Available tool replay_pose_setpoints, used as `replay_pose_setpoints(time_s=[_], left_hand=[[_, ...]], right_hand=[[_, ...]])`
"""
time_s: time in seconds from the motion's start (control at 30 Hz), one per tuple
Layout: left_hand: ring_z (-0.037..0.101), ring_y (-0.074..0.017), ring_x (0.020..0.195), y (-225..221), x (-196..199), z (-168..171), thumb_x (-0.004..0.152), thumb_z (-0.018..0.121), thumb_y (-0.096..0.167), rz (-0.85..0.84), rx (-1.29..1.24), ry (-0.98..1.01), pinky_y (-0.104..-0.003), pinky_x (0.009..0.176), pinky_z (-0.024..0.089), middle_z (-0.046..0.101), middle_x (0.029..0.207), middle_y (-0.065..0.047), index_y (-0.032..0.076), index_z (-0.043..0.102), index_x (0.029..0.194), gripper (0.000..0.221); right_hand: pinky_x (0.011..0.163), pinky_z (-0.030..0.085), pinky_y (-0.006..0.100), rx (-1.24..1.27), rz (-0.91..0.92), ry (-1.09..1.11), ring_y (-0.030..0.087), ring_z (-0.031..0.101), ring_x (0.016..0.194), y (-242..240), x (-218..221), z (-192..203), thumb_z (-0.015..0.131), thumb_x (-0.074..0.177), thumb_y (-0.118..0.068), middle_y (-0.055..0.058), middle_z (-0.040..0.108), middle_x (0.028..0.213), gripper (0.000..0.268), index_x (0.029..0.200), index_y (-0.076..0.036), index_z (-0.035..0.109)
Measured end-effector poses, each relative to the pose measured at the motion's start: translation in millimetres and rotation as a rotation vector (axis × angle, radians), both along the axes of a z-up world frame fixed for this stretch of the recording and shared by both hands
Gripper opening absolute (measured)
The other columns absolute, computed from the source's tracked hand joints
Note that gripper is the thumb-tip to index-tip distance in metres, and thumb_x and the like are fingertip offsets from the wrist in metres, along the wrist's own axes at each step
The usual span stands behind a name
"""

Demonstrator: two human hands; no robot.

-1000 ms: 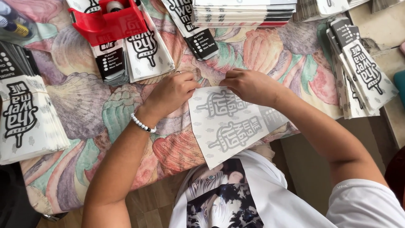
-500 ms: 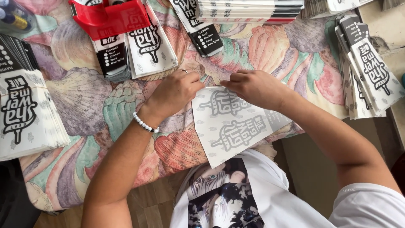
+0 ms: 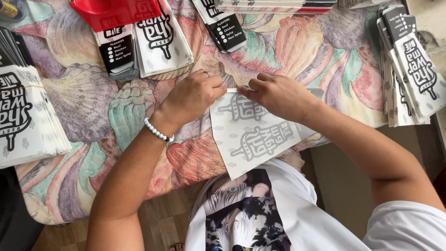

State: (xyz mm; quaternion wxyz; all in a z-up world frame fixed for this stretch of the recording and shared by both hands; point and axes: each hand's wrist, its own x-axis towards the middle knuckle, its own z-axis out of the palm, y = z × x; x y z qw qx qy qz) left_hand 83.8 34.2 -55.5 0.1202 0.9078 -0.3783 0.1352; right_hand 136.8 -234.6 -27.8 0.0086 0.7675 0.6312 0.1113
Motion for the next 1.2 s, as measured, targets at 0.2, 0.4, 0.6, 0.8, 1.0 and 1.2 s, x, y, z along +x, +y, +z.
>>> replay_pose_setpoints(time_s=[0.2,0.4,0.6,0.8,1.0,1.2], left_hand=[[0.060,-0.0129,0.074,-3,-2,7,0.093,0.064,0.004,0.024,0.054,-0.047,-0.034,0.084,0.049,0.052,0.071,0.005,0.018,0.073,0.084,0.020],[0.058,-0.0143,0.073,9,-6,13,0.087,0.072,0.008,0.099,0.066,-0.023,-0.038,0.083,0.045,0.052,0.072,0.004,0.019,0.076,0.081,0.013],[0.058,-0.0220,0.078,9,-15,21,0.072,0.074,0.011,0.208,0.079,-0.100,-0.043,0.082,0.043,0.055,0.072,-0.002,0.015,0.074,0.070,0.005],[0.067,-0.0356,0.106,-34,-37,8,0.093,0.056,-0.005,0.138,-0.175,-0.075,-0.045,0.089,0.056,0.066,0.103,-0.019,0.002,0.073,0.113,0.027],[0.062,-0.0364,0.118,-64,-56,-6,0.098,0.047,0.004,0.281,0.033,-0.058,-0.042,0.105,0.049,0.060,0.115,-0.020,-0.004,0.052,0.137,0.040],[0.061,-0.0363,0.120,-68,-58,-8,0.096,0.049,0.006,0.325,0.124,-0.095,-0.044,0.106,0.048,0.061,0.114,-0.022,-0.009,0.058,0.133,0.041]], right_hand=[[0.073,0.057,0.032,-0.063,-0.041,0.016,0.019,0.062,0.076,4,-4,4,0.061,0.097,-0.009,0.005,0.060,0.081,0.022,0.117,-0.012,0.071],[0.073,0.058,0.034,-0.110,-0.065,0.059,0.021,0.066,0.077,11,-8,19,0.061,0.096,-0.008,0.007,0.064,0.084,0.028,0.122,-0.013,0.070],[0.077,0.059,0.032,-0.160,-0.092,0.033,0.019,0.067,0.081,10,-8,16,0.063,0.096,-0.012,0.004,0.065,0.086,0.028,0.123,-0.016,0.068],[0.075,0.060,0.033,-0.156,-0.102,0.056,0.021,0.068,0.083,10,-7,14,0.062,0.097,-0.010,0.005,0.066,0.086,0.020,0.115,-0.014,0.070],[0.078,0.057,0.029,-0.161,-0.063,-0.010,0.018,0.063,0.084,1,-3,17,0.066,0.093,-0.012,0.000,0.059,0.086,0.007,0.099,-0.016,0.066],[0.088,0.057,0.026,-0.201,-0.167,0.171,0.015,0.066,0.088,-36,9,31,0.063,0.099,-0.007,0.000,0.068,0.087,0.012,0.098,-0.012,0.073]])
